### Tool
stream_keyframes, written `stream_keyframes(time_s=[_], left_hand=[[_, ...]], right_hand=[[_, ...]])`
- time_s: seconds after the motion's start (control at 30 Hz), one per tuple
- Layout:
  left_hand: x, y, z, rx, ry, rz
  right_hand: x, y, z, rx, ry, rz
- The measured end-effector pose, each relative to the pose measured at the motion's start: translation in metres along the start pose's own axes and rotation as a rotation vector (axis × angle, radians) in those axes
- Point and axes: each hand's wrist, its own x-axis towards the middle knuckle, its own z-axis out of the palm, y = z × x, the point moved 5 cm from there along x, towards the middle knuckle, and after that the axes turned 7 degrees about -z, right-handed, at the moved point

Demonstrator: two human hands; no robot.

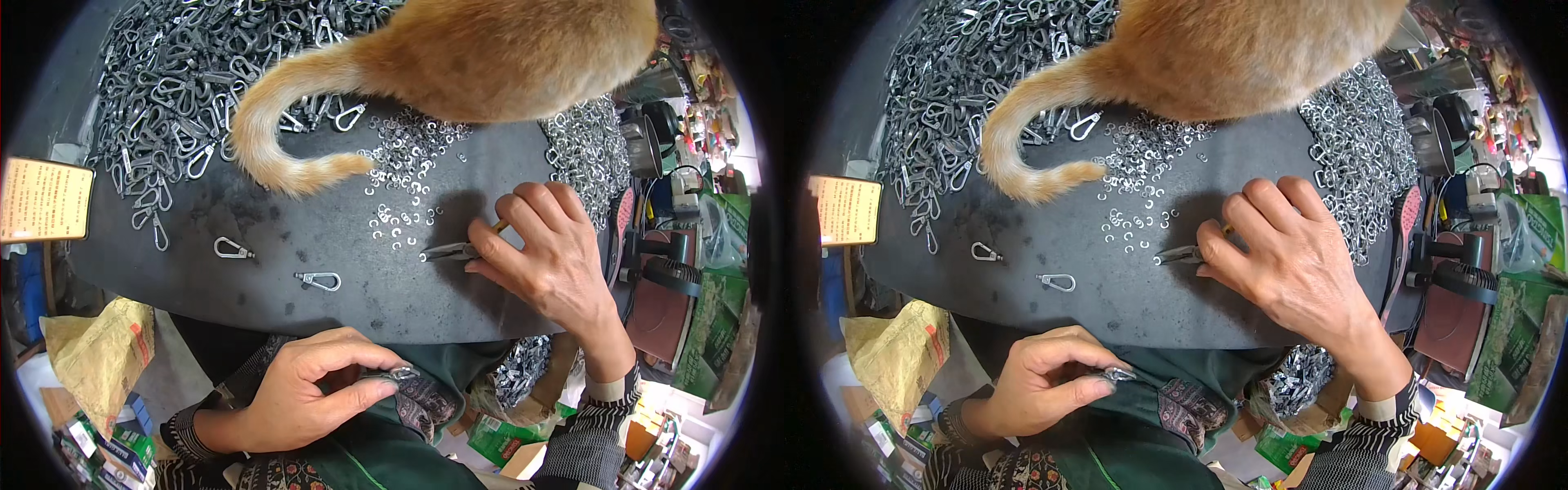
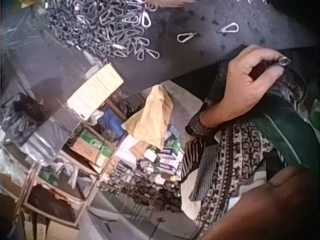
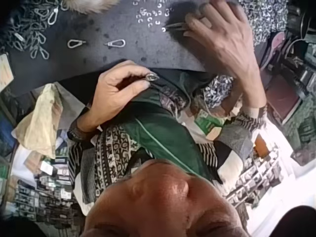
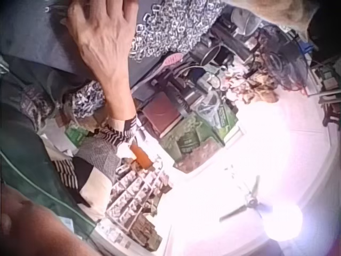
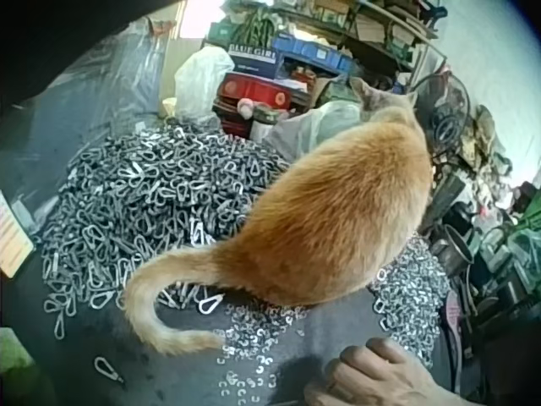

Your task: The person assembles metal clips by using pliers to attach small metal rings onto each clip.

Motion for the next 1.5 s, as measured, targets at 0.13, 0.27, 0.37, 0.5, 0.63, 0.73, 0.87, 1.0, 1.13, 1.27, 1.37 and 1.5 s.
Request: stream_keyframes(time_s=[0.13, 0.27, 0.37, 0.5, 0.63, 0.73, 0.87, 1.0, 1.13, 1.27, 1.37, 1.5], left_hand=[[0.002, -0.003, -0.003, -0.081, 0.03, -0.022], [0.003, -0.001, -0.005, -0.077, 0.042, 0.041], [0.006, 0.002, -0.006, -0.147, 0.065, -0.015], [0.012, -0.008, -0.003, -0.56, 0.023, -0.261], [0.012, -0.004, 0.0, -0.557, 0.02, -0.259], [0.01, -0.002, 0.002, -0.506, 0.021, -0.245], [0.007, 0.004, 0.001, -0.358, 0.03, -0.151], [-0.002, 0.044, -0.011, 0.73, 0.293, 0.396], [0.012, 0.044, -0.023, 1.321, 0.589, 0.567], [0.012, 0.032, -0.024, 1.182, 0.487, 0.584], [0.002, 0.038, -0.031, 0.875, 0.506, 0.503], [-0.013, 0.031, -0.071, 0.16, 0.673, 0.397]], right_hand=[[0.0, -0.002, 0.0, -0.026, 0.026, -0.023], [0.002, -0.001, 0.0, -0.052, 0.008, -0.046], [-0.001, -0.001, -0.003, -0.041, 0.027, -0.076], [0.005, -0.008, -0.032, 0.09, 0.17, -0.105], [0.004, -0.019, -0.042, 0.136, 0.21, -0.155], [0.004, -0.023, -0.044, 0.156, 0.208, -0.166], [-0.005, -0.034, -0.046, 0.208, 0.217, -0.145], [-0.027, -0.061, -0.039, 0.268, 0.201, -0.06], [-0.044, -0.082, -0.009, 0.322, 0.141, 0.072], [-0.057, -0.061, 0.005, 0.246, 0.211, 0.222], [-0.069, -0.01, 0.016, 0.098, 0.351, 0.371], [-0.076, 0.071, 0.037, -0.127, 0.399, 0.496]])
